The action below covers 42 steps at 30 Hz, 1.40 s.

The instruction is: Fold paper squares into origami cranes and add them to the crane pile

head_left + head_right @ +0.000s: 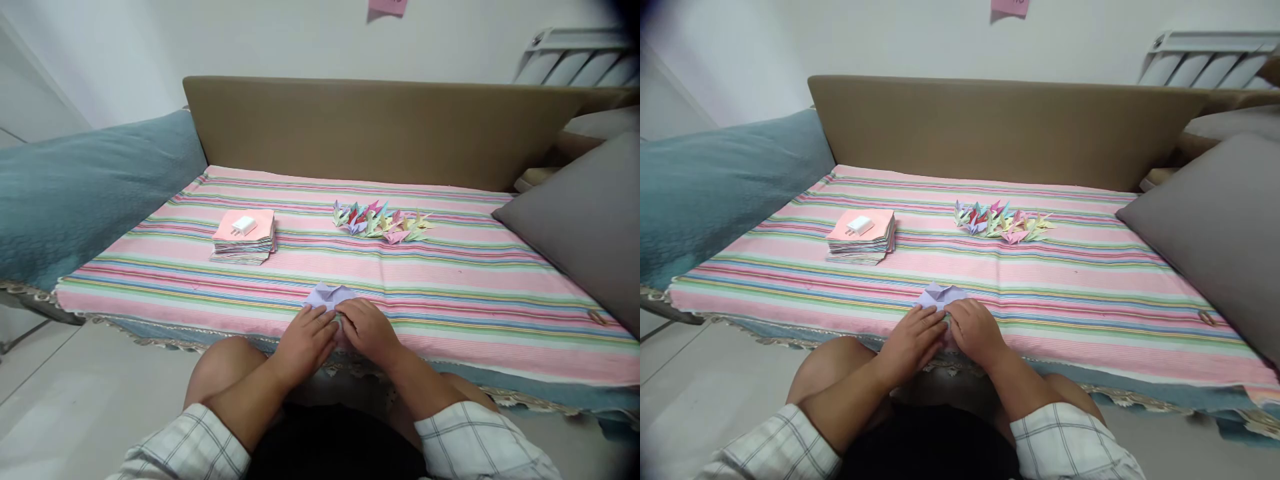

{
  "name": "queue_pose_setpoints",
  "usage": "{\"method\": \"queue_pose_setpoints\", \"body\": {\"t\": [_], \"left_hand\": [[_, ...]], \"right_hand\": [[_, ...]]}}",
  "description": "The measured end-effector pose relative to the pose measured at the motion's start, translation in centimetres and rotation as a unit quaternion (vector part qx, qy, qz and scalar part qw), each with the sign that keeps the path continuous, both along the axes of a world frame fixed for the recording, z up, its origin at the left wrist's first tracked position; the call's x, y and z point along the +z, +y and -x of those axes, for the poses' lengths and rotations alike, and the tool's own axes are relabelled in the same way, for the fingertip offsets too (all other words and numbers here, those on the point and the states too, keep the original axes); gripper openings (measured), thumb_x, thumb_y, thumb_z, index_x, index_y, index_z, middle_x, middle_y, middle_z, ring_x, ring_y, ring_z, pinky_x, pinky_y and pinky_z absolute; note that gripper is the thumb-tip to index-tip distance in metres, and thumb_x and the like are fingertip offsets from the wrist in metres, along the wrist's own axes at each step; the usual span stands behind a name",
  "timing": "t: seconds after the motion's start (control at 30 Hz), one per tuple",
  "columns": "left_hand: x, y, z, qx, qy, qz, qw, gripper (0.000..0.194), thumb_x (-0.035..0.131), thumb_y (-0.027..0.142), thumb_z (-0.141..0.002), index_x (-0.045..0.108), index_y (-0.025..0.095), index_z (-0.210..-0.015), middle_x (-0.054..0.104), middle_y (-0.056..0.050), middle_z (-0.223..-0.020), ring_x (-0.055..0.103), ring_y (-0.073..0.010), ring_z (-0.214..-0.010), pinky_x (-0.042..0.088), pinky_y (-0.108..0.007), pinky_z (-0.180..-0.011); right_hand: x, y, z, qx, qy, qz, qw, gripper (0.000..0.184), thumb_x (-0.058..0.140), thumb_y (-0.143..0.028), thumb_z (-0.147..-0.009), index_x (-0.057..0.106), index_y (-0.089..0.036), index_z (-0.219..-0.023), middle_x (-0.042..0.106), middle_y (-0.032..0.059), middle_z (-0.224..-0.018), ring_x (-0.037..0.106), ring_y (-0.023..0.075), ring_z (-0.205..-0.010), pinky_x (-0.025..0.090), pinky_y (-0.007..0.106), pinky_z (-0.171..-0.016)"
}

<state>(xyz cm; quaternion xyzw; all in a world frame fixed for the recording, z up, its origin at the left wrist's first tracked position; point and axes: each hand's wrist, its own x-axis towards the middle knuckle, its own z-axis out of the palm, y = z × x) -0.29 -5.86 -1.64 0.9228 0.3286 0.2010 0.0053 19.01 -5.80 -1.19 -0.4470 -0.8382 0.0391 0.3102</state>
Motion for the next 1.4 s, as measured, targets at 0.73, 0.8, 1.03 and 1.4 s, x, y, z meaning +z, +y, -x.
{"method": "queue_pose_setpoints", "body": {"t": [0.73,0.8,1.03,1.4], "left_hand": [[2.4,7.0,3.2,0.112,-0.061,0.177,0.976,0.013,0.077,0.033,-0.061,0.07,0.024,-0.068,0.06,-0.001,-0.121,0.045,-0.0271,-0.116,0.035,-0.045,-0.097],[2.5,7.2,3.4,0.103,-0.051,0.177,0.977,0.012,0.076,0.033,-0.062,0.071,0.025,-0.068,0.06,-0.001,-0.121,0.046,-0.0267,-0.115,0.036,-0.043,-0.096],[3.3,8.1,4.4,0.016,-0.005,0.173,0.985,0.006,0.066,0.026,-0.073,0.072,0.026,-0.076,0.056,-0.001,-0.125,0.048,-0.0231,-0.114,0.036,-0.038,-0.095],[3.2,6.9,3.9,0.011,0.026,0.077,0.997,0.021,0.049,0.028,-0.085,0.067,0.022,-0.074,0.062,-0.002,-0.117,0.05,-0.0203,-0.106,0.037,-0.036,-0.092]], "right_hand": [[0.2,-0.1,0.7,-0.026,-0.097,-0.023,0.995,0.026,0.051,-0.016,-0.083,0.065,-0.023,-0.104,0.056,0.007,-0.094,0.046,0.0189,-0.084,0.037,0.031,-0.074],[0.2,-0.1,0.8,-0.028,-0.1,-0.025,0.994,0.026,0.051,-0.016,-0.083,0.065,-0.023,-0.103,0.056,0.007,-0.094,0.046,0.019,-0.084,0.037,0.031,-0.073],[0.3,-0.2,1.0,-0.037,-0.1,-0.027,0.994,0.025,0.05,-0.014,-0.083,0.066,-0.022,-0.1,0.057,0.007,-0.094,0.046,0.0196,-0.084,0.035,0.031,-0.072],[0.2,-0.8,2.2,-0.06,-0.133,-0.047,0.988,0.018,0.051,-0.018,-0.084,0.061,-0.019,-0.099,0.06,0.0065,-0.097,0.046,0.0214,-0.089,0.03,0.036,-0.077]]}}
